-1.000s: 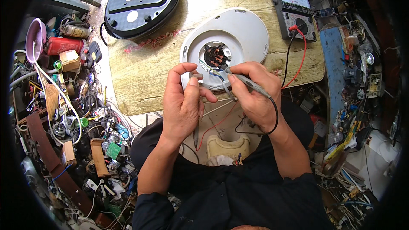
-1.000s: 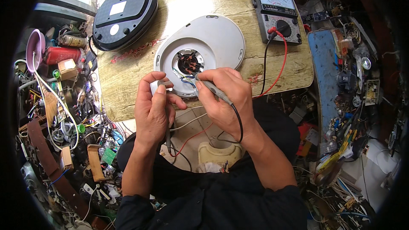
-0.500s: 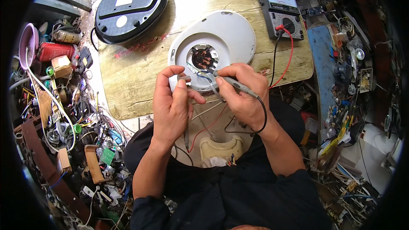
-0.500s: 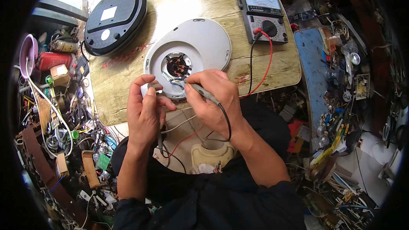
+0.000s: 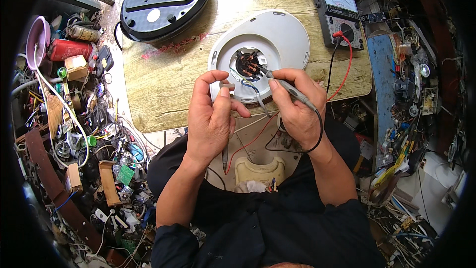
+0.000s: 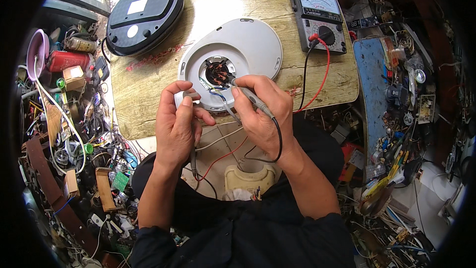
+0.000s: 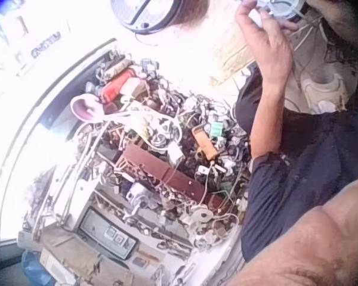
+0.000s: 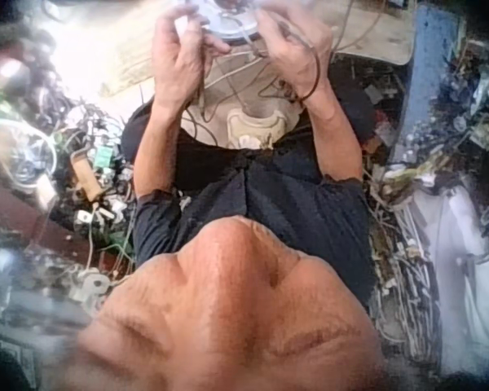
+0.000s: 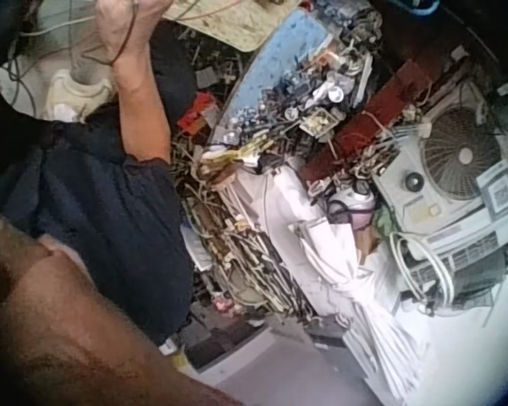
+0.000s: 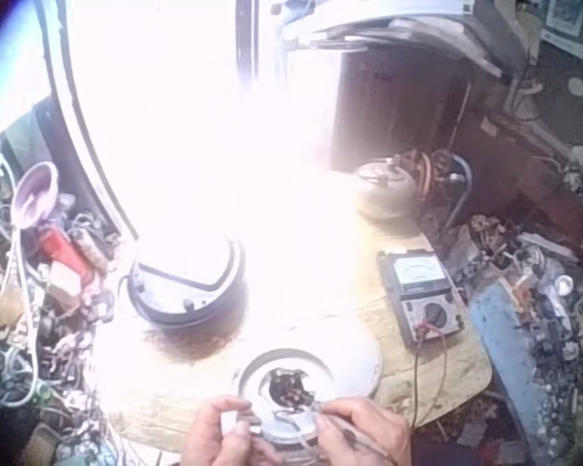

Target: The person uses a multimeter to test electrical continuity on a white dome-shaped device and a black circular device. They probe internal wires and circuit board points while seated at a cluttered workbench.

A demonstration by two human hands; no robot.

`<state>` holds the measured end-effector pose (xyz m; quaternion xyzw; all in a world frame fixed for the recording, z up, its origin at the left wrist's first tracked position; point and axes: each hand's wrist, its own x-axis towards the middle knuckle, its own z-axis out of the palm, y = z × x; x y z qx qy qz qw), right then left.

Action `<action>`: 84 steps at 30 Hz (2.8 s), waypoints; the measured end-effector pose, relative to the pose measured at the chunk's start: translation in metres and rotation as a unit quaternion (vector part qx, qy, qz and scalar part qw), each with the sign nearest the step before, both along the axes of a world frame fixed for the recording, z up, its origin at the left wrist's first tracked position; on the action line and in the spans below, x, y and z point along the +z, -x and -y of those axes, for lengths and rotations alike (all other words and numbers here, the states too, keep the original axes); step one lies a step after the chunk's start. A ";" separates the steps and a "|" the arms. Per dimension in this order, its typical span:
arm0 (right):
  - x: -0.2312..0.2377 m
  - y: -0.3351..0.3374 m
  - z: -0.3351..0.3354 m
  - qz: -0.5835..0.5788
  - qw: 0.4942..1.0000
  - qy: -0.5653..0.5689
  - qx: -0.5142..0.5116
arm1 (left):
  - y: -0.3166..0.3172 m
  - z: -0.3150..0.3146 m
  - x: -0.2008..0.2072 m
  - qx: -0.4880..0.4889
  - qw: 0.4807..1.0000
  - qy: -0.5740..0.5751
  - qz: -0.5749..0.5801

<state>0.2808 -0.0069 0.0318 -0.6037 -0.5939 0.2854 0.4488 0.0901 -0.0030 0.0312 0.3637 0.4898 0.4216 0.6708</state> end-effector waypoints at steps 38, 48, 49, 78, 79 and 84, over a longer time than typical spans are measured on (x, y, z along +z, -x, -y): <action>-0.001 -0.002 -0.001 -0.005 1.000 -0.024 0.008 | 0.001 0.001 -0.005 -0.010 1.000 -0.002 -0.019; 0.001 0.002 0.000 -0.015 0.999 -0.045 0.005 | 0.000 0.001 -0.005 0.017 1.000 -0.015 -0.002; 0.003 0.005 0.000 -0.023 0.998 -0.055 0.001 | -0.001 0.001 -0.004 0.024 1.000 -0.011 0.010; -0.013 0.051 0.040 -0.182 0.959 -0.106 0.188 | 0.009 -0.007 0.003 0.160 0.974 -0.106 0.121; -0.012 0.051 0.037 -0.170 0.958 -0.121 0.196 | 0.008 -0.007 0.003 0.164 0.974 -0.102 0.119; -0.012 0.048 0.039 -0.169 0.954 -0.111 0.220 | 0.007 -0.007 0.003 0.178 0.971 -0.095 0.127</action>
